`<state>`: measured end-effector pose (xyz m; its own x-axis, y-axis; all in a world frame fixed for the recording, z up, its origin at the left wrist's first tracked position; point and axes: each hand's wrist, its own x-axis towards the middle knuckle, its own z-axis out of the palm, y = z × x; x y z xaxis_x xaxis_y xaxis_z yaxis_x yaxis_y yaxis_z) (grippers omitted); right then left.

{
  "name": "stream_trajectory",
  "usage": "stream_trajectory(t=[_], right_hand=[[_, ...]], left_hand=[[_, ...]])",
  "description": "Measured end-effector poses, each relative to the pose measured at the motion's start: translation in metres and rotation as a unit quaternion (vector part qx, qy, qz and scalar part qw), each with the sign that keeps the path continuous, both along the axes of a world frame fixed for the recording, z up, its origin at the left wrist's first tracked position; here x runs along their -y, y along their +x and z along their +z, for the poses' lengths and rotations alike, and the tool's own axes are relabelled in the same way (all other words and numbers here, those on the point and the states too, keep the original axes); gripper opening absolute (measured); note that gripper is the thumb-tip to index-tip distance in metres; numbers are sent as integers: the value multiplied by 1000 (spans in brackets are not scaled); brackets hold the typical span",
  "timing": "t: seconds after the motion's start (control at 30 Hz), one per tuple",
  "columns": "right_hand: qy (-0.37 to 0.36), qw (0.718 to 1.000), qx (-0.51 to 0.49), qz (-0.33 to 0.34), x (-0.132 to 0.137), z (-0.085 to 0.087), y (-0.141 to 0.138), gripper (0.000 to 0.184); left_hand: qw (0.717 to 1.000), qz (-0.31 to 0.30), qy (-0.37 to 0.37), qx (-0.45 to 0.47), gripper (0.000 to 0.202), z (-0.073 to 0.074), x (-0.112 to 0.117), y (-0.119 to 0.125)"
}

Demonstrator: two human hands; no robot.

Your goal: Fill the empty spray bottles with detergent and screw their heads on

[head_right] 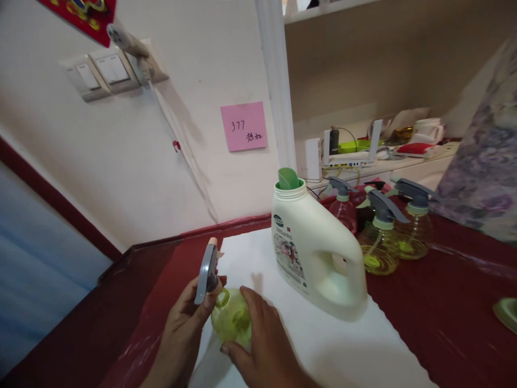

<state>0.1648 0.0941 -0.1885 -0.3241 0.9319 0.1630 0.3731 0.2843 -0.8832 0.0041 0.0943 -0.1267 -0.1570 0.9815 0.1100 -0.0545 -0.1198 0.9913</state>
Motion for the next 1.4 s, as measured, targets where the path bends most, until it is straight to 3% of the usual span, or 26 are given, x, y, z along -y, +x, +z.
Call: stream_trajectory(t=[0.37, 0.83, 1.23, 1.4], right_hand=[[8, 1000, -15, 0, 2, 0, 2, 81], [12, 1000, 0, -4, 2, 0, 1, 82], [66, 997, -19, -32, 0, -23, -3, 85], [54, 998, -10, -16, 1, -17, -2, 83]], left_hand=[[999, -27, 8, -24, 38, -2, -1, 2], [999, -15, 5, -30, 37, 1, 4, 5], [1000, 3, 15, -25, 33, -1, 6, 9], [1000, 5, 20, -23, 33, -5, 6, 10]])
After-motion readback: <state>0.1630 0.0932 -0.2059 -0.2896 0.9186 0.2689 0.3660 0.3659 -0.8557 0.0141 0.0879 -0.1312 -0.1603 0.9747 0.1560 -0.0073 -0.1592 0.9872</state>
